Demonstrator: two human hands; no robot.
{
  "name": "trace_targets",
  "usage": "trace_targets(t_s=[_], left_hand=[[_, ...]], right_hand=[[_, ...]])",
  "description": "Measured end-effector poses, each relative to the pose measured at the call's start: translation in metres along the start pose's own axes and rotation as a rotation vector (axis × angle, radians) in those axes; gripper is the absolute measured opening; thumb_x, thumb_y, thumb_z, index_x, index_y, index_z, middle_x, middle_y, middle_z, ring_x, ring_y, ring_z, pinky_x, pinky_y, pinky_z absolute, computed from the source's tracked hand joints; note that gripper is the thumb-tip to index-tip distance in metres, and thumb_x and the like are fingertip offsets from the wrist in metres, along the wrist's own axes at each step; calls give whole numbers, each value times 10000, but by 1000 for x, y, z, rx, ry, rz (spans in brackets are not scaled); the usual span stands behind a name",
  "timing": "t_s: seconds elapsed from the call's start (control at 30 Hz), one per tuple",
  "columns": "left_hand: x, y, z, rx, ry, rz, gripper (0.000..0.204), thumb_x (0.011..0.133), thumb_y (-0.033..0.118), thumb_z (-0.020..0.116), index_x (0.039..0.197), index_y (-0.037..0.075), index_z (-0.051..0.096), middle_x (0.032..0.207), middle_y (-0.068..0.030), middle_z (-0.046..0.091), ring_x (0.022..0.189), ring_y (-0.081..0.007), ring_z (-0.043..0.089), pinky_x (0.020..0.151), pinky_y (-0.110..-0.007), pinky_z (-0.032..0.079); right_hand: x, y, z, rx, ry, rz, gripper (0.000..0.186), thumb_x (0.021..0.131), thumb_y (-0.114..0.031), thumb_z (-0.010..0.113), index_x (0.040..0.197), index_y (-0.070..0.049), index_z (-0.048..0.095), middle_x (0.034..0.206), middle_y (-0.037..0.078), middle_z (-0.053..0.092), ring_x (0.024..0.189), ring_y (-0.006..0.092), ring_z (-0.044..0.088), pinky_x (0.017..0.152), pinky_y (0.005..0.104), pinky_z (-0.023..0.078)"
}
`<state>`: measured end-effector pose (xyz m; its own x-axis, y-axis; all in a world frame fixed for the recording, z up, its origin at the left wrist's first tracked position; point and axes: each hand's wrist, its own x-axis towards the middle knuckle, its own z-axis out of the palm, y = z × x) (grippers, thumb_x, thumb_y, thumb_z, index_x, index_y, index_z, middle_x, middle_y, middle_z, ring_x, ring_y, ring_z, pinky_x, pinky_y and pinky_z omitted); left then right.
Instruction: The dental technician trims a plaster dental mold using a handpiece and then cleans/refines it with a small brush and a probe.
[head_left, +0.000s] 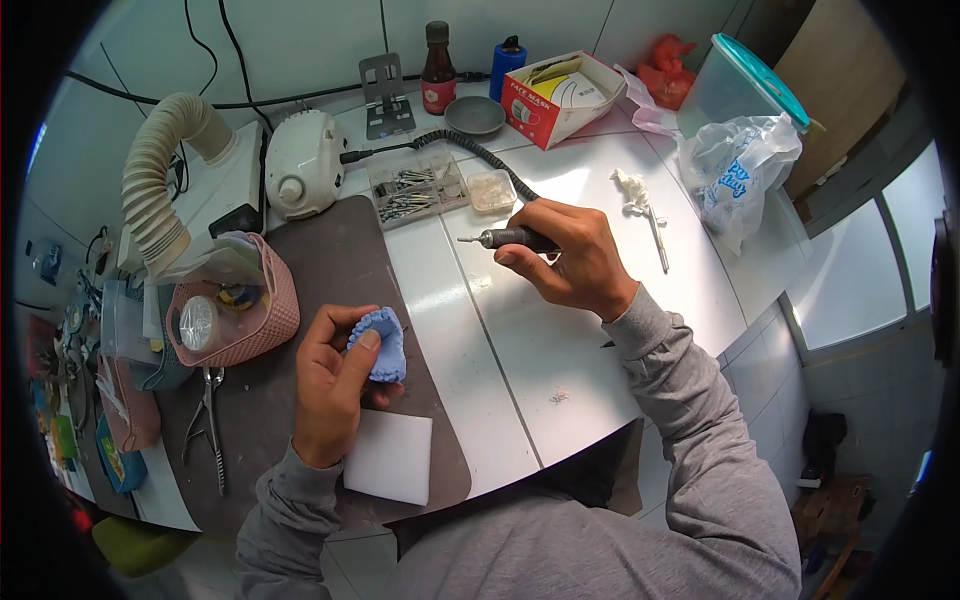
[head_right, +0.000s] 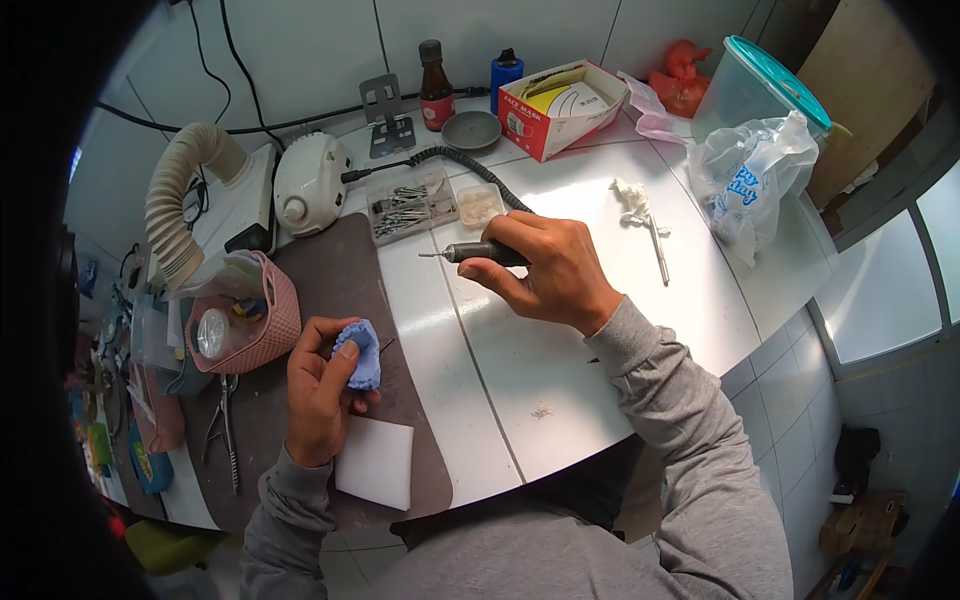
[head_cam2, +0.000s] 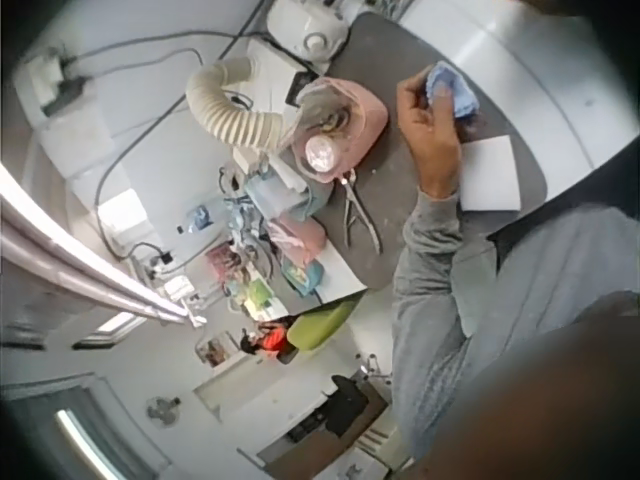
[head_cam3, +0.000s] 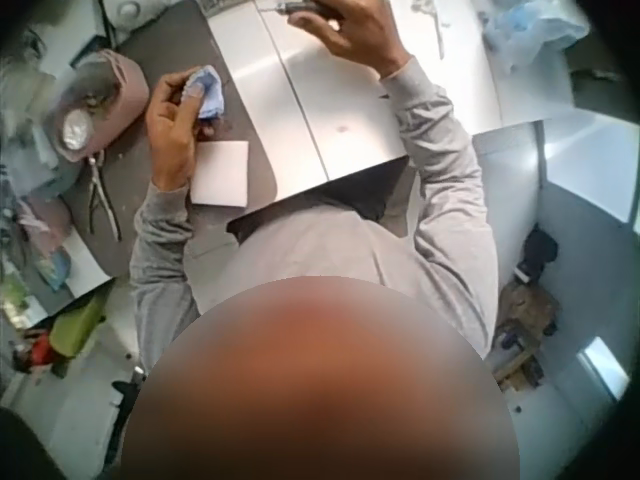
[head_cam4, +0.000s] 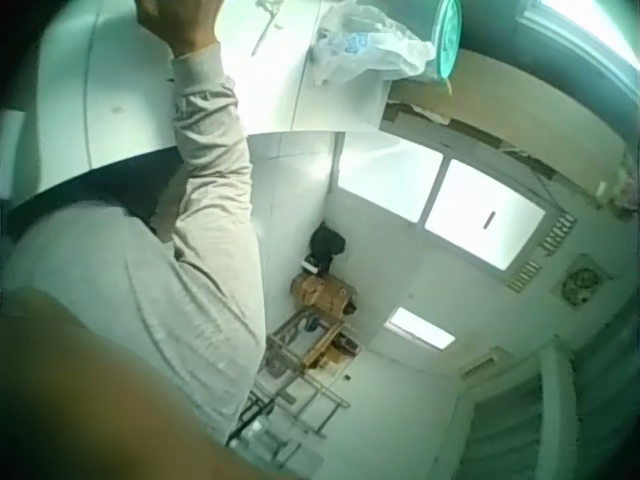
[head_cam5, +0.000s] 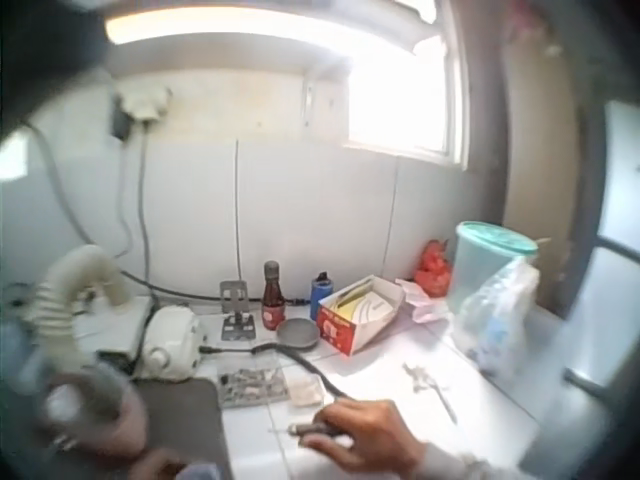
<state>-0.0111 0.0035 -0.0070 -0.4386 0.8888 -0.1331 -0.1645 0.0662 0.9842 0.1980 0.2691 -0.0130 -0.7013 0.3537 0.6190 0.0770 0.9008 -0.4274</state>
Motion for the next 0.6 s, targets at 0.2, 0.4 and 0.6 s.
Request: trace_targets(t_s=[0.2, 0.4, 0.6], left_hand=[[5, 0, 4, 75, 1, 134, 288, 1155, 260, 667, 1358, 59, 626, 1105, -26, 708, 707, -81, 704, 535, -207, 492], [5, -7, 16, 83, 16, 213, 275, 1158, 242, 662, 1359, 57, 622, 1101, -46, 716, 717, -99, 712, 564, -217, 516], [29, 6, 48, 92, -183, 134, 267, 1167, 200, 643, 1374, 38, 594, 1095, -79, 724, 760, -149, 766, 607, -247, 580]], right_hand=[[1, 4, 3, -5, 35, -29, 512, 1033, -529, 822, 858, -62, 704, 714, 79, 674, 573, 243, 642, 533, 386, 480], [1, -4, 2, -86, 66, -117, 546, 1052, -580, 780, 857, -80, 677, 719, 66, 661, 570, 251, 628, 520, 403, 477], [-2, -14, -9, -122, 77, -69, 422, 1010, -427, 870, 946, -30, 745, 813, 117, 733, 634, 284, 719, 581, 388, 556]])
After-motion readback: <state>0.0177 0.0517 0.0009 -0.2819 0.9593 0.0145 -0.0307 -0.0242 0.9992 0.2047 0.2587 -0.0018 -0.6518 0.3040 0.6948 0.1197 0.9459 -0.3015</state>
